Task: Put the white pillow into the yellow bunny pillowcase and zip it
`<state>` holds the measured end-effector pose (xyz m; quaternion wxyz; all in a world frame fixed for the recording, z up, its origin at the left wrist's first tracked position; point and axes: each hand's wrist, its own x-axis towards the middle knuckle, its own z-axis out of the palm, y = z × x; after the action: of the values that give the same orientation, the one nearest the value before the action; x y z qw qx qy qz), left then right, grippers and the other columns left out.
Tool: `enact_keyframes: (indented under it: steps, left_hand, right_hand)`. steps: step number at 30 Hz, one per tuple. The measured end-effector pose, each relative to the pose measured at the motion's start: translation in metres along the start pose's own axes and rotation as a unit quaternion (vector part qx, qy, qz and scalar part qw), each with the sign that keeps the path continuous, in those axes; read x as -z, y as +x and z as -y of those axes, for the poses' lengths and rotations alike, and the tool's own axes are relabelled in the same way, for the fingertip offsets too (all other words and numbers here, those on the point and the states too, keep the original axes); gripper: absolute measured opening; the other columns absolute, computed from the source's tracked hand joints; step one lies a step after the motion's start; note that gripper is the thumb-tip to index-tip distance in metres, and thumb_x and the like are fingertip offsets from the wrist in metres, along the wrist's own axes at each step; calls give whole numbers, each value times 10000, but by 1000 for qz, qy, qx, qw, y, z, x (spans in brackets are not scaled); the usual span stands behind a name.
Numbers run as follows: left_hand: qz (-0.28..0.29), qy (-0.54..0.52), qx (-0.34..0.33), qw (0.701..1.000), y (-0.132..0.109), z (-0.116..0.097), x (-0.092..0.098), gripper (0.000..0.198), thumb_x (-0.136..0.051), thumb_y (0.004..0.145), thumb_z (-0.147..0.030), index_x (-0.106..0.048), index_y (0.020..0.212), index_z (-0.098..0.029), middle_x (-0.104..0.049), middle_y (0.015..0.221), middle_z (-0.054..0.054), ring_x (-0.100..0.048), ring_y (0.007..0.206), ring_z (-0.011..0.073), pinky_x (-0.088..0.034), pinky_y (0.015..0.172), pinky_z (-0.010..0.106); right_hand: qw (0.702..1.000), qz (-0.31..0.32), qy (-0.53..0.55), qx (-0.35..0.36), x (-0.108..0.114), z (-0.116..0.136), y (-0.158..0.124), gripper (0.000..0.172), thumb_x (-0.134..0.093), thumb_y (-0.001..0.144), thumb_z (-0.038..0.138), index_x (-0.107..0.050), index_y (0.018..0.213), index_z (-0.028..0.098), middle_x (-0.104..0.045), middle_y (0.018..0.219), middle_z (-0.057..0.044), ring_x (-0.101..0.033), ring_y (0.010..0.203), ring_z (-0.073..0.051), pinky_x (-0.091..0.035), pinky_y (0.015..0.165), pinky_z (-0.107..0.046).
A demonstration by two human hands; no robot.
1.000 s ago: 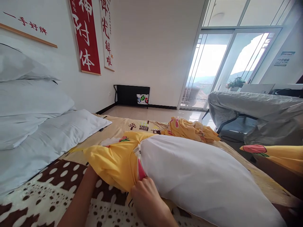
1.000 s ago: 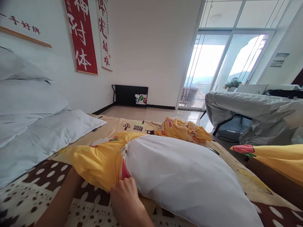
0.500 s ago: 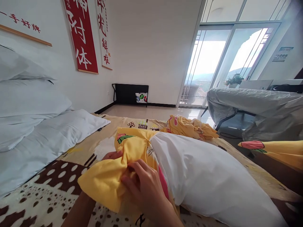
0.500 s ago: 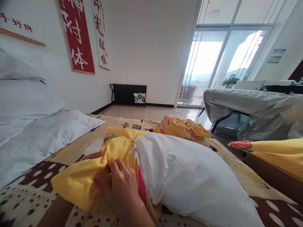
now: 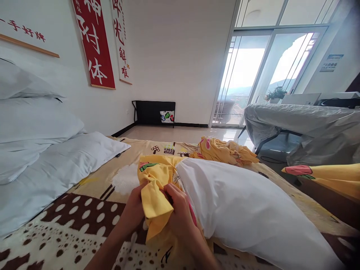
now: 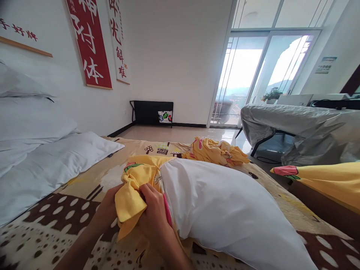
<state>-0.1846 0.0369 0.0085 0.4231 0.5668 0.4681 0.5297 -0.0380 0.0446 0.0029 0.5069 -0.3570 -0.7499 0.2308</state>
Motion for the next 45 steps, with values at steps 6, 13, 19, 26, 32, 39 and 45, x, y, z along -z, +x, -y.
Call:
enact_keyframes:
  steps: [6,13,19,26,32,39,45]
  left_hand:
    - [77,-80,25,994,1,-8,8,250,-723,614,-193,-709,860,-148,-659,753,12,-523,674,130,-430,591,195]
    - [43,-281,90,954,4,-7,17,209,-819,554,-250,-703,679,-128,-633,647,23,-556,599,116,-442,563,180]
    - [32,-263,77,961,3,-4,11,257,-791,659,-312,-734,850,-150,-693,783,60,-628,741,169,-497,724,240]
    - [29,-139,21,990,0,3,1,386,-736,701,-256,-702,1076,-172,-718,940,78,-633,889,237,-498,784,285]
    - [13,-76,10,997,-2,-2,-4,317,-717,704,-280,-710,994,-150,-709,934,76,-621,878,237,-504,729,272]
    - [22,-94,29,995,2,3,-5,262,-693,733,-326,-669,926,-150,-683,881,47,-581,810,179,-471,696,237]
    - [45,-28,7,999,6,-3,8,295,-632,730,-312,-658,978,-155,-680,875,36,-570,800,186,-462,702,238]
  right_hand:
    - [999,-13,-8,-39,2,-6,-1,320,-444,926,322,-365,646,188,-493,646,31,-391,608,-94,-279,564,-223]
    - [996,-53,-28,-71,8,-11,4,329,-447,928,391,-448,667,190,-497,633,23,-403,599,-105,-302,559,-229]
    - [989,-131,-68,-30,8,-8,2,133,-531,869,321,-527,829,194,-542,785,-6,-450,616,-109,-355,567,-228]
    - [994,-27,-85,66,10,8,-7,124,-489,768,113,-576,769,202,-564,768,6,-496,651,-107,-333,572,-224]
    - [997,-16,-71,-10,9,16,-7,100,-501,727,111,-542,669,180,-524,681,12,-444,590,-94,-304,526,-212]
    - [987,-1,115,-113,3,2,-2,64,-586,746,206,-545,707,176,-510,686,23,-424,624,-97,-337,540,-203]
    - [960,-2,248,-132,2,-14,2,235,-548,854,402,-528,792,176,-476,710,22,-404,648,-100,-350,578,-217]
